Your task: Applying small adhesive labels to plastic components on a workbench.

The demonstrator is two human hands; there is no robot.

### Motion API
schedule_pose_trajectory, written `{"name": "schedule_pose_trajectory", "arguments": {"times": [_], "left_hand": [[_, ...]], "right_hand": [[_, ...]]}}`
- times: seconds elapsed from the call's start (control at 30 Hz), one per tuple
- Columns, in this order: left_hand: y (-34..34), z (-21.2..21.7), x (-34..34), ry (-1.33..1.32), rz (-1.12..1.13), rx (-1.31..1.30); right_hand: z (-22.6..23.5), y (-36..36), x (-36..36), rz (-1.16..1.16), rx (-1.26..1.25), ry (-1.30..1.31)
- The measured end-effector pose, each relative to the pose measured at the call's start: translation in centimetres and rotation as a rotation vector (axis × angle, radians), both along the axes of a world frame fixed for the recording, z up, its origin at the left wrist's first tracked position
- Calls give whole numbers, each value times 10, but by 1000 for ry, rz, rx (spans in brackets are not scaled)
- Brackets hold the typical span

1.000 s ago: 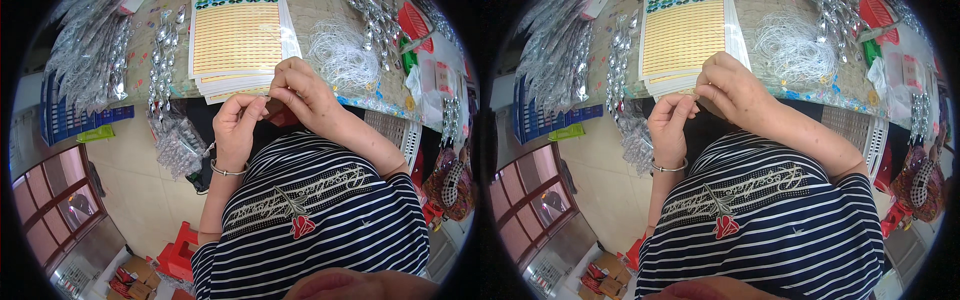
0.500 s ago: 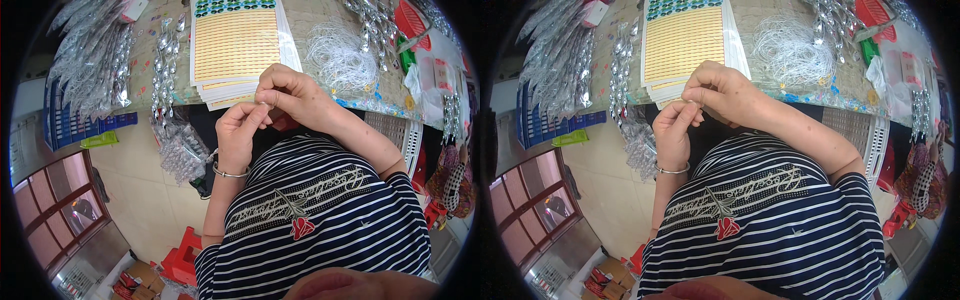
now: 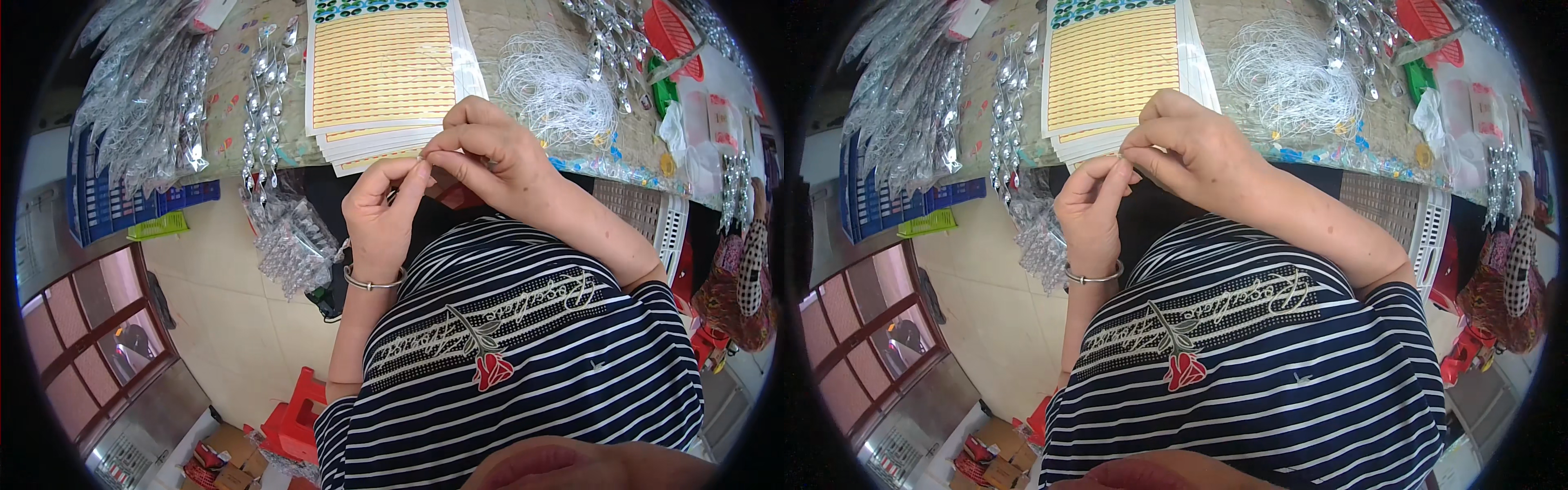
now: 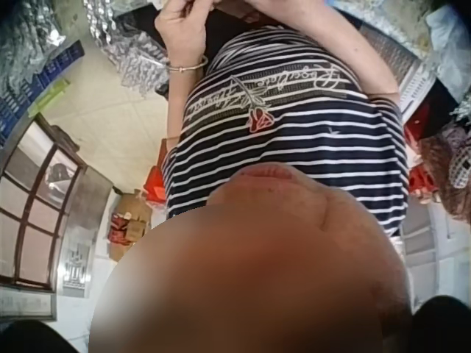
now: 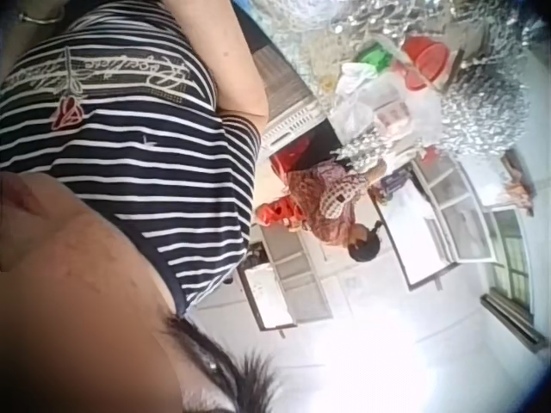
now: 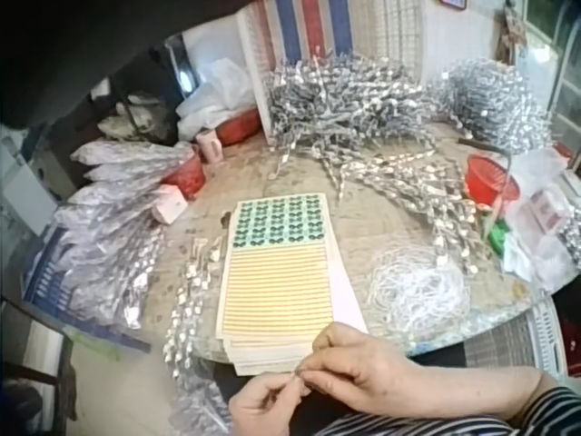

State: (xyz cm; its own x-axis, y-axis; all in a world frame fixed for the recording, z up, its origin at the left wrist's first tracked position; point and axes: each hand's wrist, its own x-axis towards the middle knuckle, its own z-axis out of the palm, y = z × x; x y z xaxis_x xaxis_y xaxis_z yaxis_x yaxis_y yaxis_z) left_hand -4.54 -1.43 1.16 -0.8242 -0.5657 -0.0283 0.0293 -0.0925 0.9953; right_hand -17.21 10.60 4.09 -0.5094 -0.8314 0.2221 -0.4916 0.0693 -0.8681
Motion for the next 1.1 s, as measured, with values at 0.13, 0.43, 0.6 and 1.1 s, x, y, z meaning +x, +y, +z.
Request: {"name": "schedule_pose_trajectory", "arguments": {"times": [0.13,0.43,0.6,1.1], "left_hand": [[1,-4,-1,-22,-4,-55],[1,-13,1,-23,-15,-170],[2,-13,0,-66,-5,-306],[2,1,-2,-111,106,303]], "right_hand": [[-4,1,-1,-2,-18,117],[-7,-3,-7,21,-68,351],[-7,-7,-4,-6,-61,484],[-22,-7,1,-55,4,-574]]}}
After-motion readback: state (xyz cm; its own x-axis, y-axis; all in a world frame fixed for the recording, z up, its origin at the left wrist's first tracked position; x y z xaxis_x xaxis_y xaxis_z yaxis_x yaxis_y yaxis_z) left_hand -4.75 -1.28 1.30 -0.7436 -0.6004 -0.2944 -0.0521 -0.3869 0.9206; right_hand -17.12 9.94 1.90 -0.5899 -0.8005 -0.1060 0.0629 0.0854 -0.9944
